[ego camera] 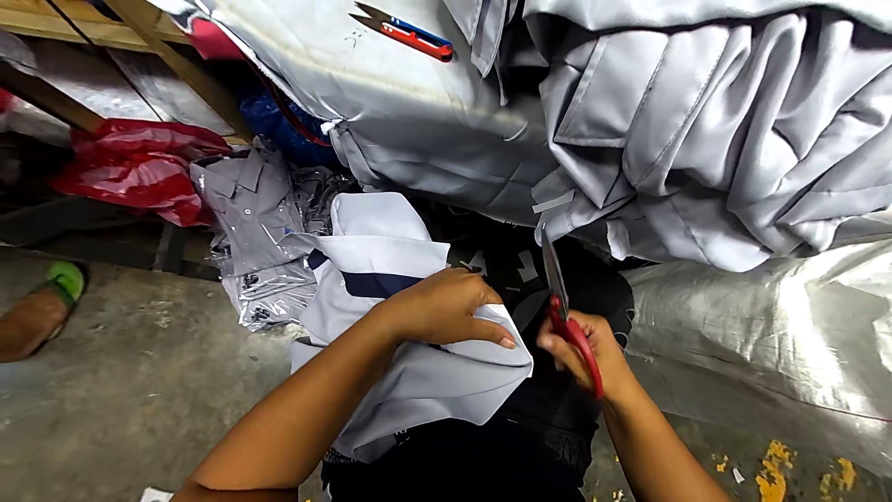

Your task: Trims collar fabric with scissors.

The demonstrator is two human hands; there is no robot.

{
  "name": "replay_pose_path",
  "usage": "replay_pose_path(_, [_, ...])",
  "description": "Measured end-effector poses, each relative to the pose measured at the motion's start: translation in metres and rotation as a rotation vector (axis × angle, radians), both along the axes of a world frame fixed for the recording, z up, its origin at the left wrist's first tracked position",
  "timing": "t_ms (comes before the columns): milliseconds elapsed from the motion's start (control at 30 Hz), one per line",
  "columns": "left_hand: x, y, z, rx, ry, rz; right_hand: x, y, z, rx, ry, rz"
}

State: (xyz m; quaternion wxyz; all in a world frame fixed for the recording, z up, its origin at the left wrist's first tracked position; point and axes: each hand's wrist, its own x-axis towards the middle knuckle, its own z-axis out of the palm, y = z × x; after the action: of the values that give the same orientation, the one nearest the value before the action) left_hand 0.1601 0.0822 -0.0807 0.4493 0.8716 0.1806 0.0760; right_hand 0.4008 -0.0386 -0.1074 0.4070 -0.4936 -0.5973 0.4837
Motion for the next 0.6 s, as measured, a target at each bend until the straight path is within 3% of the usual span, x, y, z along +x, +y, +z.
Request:
replay_pose_path(167, [0.001, -0.004, 0.006, 0.128, 0.071, 0.004, -0.042, 0.041, 0.022, 0.089, -0.089, -0.007])
replay_pose_path(233, [-0.016, -0.002, 0.007, 0.27, 0.117, 0.049, -0.049, 0.049, 0.021, 0.131, -0.106, 0.004])
replay_pose_path(367, [-0.061, 0.0, 0.016, 0.471, 0.214, 0.223, -0.055, 0.052, 0.014, 0.323, -0.14, -0.224])
replay_pose_path(467, [-0.068, -0.018, 0.02, 0.543, 0.143, 0.377, -0.06, 0.05, 0.011, 0.243, -0.104, -0.243])
replay_pose_path(600, [-0.056, -0.045, 0.011, 0.563, 0.083, 0.38, -0.064, 0.047, 0.004, 0.057, -0.235, -0.087])
